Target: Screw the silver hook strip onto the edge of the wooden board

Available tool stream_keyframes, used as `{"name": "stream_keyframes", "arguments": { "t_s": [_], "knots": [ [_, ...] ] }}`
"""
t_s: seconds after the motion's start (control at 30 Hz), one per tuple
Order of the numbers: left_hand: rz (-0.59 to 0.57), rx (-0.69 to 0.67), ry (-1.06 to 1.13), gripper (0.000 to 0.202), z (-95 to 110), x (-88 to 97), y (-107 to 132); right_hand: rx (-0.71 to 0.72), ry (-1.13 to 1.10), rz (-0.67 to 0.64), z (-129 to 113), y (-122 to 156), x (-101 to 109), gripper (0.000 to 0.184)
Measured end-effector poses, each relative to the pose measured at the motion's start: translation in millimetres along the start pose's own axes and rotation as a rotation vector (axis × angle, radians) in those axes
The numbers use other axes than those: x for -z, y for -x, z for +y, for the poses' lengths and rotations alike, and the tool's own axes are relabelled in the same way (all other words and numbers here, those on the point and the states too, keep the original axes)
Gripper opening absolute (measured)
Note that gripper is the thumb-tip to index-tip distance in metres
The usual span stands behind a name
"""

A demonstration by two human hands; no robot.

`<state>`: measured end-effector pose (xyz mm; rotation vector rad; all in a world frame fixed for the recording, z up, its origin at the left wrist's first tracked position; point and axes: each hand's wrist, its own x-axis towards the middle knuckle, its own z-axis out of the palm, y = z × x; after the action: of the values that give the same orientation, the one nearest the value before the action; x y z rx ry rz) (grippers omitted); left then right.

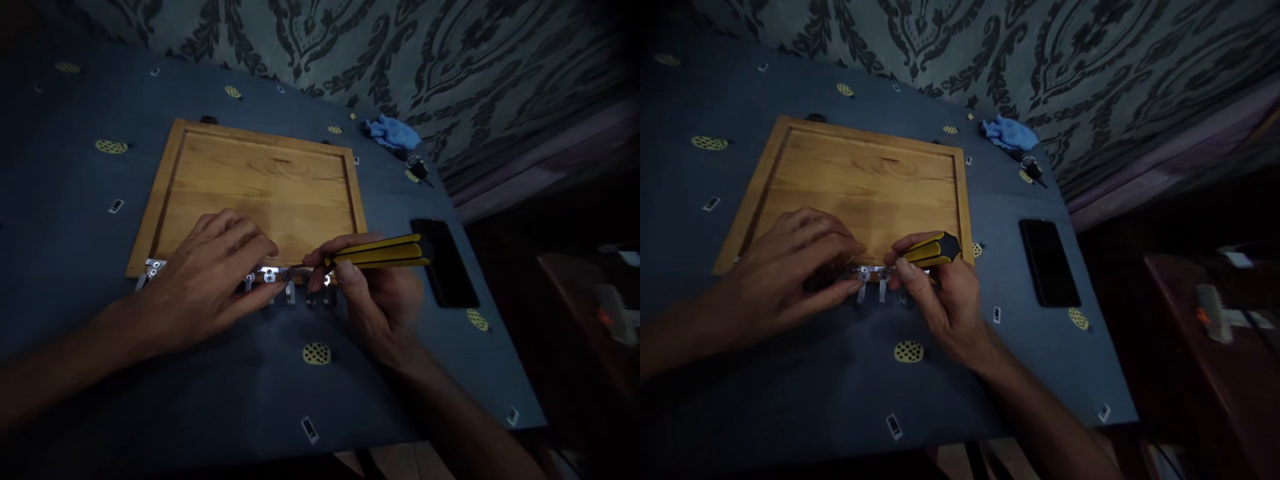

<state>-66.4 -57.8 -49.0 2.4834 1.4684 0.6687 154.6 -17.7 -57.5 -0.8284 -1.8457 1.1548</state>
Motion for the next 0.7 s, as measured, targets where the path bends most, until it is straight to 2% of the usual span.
{"name": "stream_keyframes", "arguments": {
  "t_s": [0.13,0.33,0.47,0.57,0.7],
  "knots": [
    [0.038,0.009,0.031,0.017,-3,-1.3,1,-0.015,-0.012,-0.02,0,1,-1,0.017],
    [0.082,-0.01,0.03,0.016,-8,-0.5,1,0.024,-0.03,-0.01,0,1,-1,0.011],
    [0.073,-0.002,0.029,0.016,-9,0.0,0,0.024,-0.035,-0.027,0,2,-1,0.012],
    [0.092,-0.008,0.047,0.015,-4,3.7,-4,0.036,-0.014,-0.027,1,2,-1,0.012],
    [0.167,-0.043,0.169,0.018,13,17.5,-18,0.049,0.053,-0.035,0,-3,1,0.013]
  ]
}}
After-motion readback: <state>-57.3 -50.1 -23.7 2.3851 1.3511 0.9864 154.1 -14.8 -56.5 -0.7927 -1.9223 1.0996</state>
